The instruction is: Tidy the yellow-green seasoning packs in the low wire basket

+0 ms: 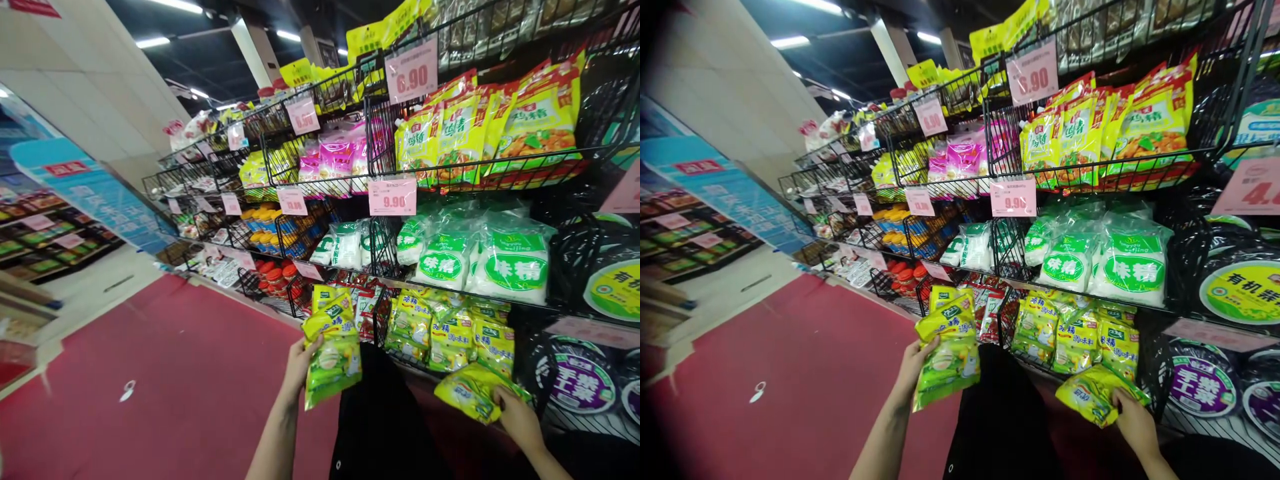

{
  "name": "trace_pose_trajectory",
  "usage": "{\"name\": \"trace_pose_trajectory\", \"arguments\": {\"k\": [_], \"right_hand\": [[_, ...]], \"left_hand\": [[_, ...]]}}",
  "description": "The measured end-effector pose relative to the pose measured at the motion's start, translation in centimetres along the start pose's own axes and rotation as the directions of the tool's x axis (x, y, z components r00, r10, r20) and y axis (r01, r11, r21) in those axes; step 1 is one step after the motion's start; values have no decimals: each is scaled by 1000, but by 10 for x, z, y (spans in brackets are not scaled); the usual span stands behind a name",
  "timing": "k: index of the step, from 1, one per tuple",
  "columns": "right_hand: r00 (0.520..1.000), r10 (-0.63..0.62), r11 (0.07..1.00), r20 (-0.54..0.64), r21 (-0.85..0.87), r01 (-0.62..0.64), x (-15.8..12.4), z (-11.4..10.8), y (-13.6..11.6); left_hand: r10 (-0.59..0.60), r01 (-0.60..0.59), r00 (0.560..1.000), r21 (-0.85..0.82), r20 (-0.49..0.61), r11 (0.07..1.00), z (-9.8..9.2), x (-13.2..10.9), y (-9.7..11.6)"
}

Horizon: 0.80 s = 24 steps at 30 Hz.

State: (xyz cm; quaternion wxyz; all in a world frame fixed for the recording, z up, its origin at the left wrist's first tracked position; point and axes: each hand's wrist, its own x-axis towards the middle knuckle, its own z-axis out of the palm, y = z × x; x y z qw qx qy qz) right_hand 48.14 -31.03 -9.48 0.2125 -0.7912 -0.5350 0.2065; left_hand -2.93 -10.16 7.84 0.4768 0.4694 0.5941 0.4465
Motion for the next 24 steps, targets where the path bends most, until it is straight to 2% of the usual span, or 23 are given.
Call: {"name": "trace_pose_trajectory", "arguments": {"k": [2, 3, 5, 6, 7, 8, 10, 12, 15, 17, 19, 21, 24], "right_hand": [[1000, -2, 1000, -12, -8, 2, 1, 1, 0], [1000, -1, 1000, -18, -11, 1, 2, 1, -1], [1000, 3, 1000, -18, -12, -3, 3, 3, -1], [1000, 4, 1000, -14, -9, -4, 4, 3, -1], [1000, 4, 1000, -11, -4, -4, 5, 4, -1], [1000, 4, 1000, -9, 2, -4, 5, 5, -1], [1000, 3, 1000, -12, 17, -3, 6, 5, -2], [1000, 11, 1000, -17, 21, -11, 7, 5, -4], [1000, 19, 1000, -9, 3, -19, 7, 4, -7], [1000, 15, 1000, -2, -18, -15, 7, 2, -9], [1000, 2, 998, 11, -57, -2, 6, 1, -9], [999, -34, 990, 7, -138, 35, 6, 0, -8], [988, -155, 947, -30, -288, 140, 6, 0, -5]], "left_hand": [[95, -68, 992, 279, -82, 958, -18, 15, -2], [136, -69, 984, 471, -111, 879, -21, 23, -4], [151, 2, 981, 796, -118, 605, -16, 44, -4], [129, 36, 986, 882, -109, 471, -9, 56, -4], [104, 51, 990, 926, -97, 374, 1, 68, -4], [85, 46, 993, 946, -78, 322, 14, 81, -4], [76, 5, 997, 951, -30, 310, 44, 104, -11], [50, -37, 998, 948, 23, 316, 78, 119, -27], [-76, -105, 988, 939, 137, 328, 123, 128, -62], [-165, -123, 968, 931, 189, 345, 142, 130, -84], [-227, -117, 950, 920, 213, 374, 149, 135, -98], [-252, -109, 940, 900, 231, 422, 146, 139, -104], [-205, -114, 945, 844, 255, 524, 134, 138, -105]]}}
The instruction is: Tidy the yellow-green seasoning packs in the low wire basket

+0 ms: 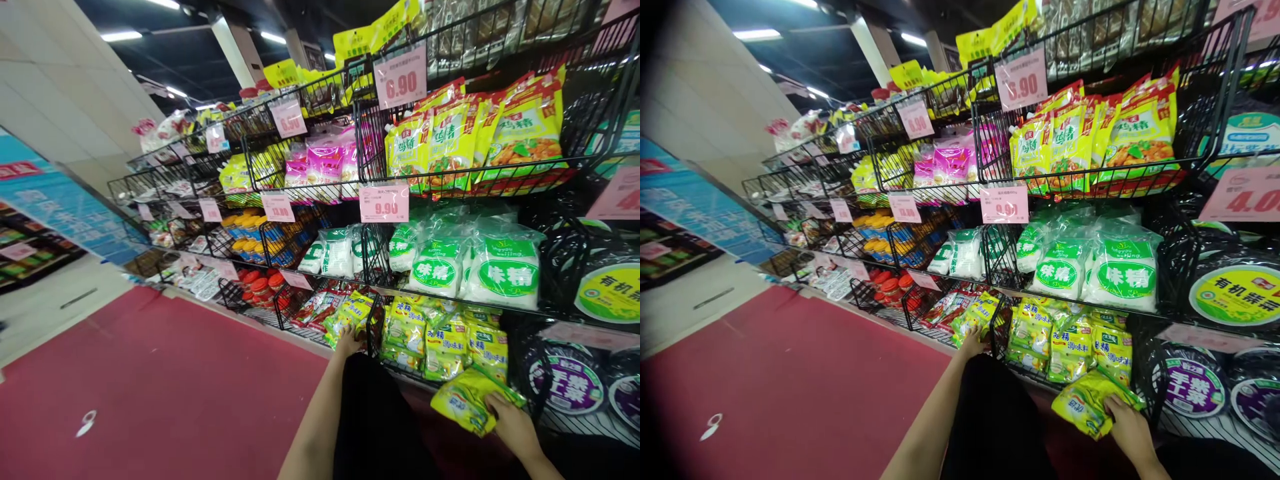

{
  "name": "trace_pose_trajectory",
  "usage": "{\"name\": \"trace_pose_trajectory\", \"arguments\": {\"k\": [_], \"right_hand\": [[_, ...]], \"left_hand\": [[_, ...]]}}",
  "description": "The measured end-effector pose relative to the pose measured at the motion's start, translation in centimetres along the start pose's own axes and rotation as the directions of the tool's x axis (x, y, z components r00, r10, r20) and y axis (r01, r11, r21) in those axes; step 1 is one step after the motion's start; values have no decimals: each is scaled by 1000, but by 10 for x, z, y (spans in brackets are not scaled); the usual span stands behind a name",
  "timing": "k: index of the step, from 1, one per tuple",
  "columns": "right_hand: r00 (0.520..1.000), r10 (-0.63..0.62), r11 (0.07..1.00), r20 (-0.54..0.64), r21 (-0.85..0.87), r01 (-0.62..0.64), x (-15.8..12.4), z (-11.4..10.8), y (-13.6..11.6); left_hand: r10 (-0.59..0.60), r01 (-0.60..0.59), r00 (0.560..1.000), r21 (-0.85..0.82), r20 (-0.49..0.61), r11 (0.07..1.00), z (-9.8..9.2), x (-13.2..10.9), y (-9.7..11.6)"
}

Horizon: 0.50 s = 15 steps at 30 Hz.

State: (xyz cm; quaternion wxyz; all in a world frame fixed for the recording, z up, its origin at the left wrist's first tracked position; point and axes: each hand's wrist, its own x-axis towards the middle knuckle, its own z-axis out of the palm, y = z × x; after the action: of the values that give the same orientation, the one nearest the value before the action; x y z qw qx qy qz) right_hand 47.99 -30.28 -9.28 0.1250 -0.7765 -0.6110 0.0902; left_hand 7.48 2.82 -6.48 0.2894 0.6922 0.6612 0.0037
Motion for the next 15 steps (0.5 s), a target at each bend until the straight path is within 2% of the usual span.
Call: {"name": "trace_pose_trajectory", "arguments": {"k": [3, 5, 6, 8, 10, 11, 12, 13, 14, 15], "right_hand": [[978, -202, 978, -60, -60, 199, 0, 1, -6], [947, -317, 948, -57, -20, 317, -1, -2, -18], [942, -330, 943, -55, 31, 332, -1, -7, -26], [967, -248, 944, -66, 206, 256, -3, -21, -43], [998, -30, 889, -61, 454, 55, -5, -45, -60], [994, 103, 803, -22, 592, -70, -7, -61, -67], [970, 241, 663, 41, 722, -195, -8, -77, -74], [927, 352, 473, 125, 831, -292, -10, -94, -80], [878, 431, 259, 210, 903, -343, -12, -110, -86], [834, 482, 61, 268, 940, -337, -14, -126, -92]], "left_hand": [[26, -43, 991, -127, -134, 991, 5, -22, 1], [31, -87, 964, -203, -263, 975, 16, -44, 11], [35, -116, 945, -232, -325, 966, 24, -57, 18], [61, -205, 902, -301, -426, 931, 40, -82, 35], [94, -336, 864, -428, -494, 839, 54, -106, 55], [118, -395, 859, -500, -498, 771, 60, -118, 65], [155, -435, 867, -571, -473, 696, 66, -130, 76], [212, -443, 889, -642, -407, 625, 70, -142, 86], [289, -411, 911, -715, -295, 566, 74, -154, 96], [386, -342, 911, -790, -146, 509, 78, -166, 106]]}}
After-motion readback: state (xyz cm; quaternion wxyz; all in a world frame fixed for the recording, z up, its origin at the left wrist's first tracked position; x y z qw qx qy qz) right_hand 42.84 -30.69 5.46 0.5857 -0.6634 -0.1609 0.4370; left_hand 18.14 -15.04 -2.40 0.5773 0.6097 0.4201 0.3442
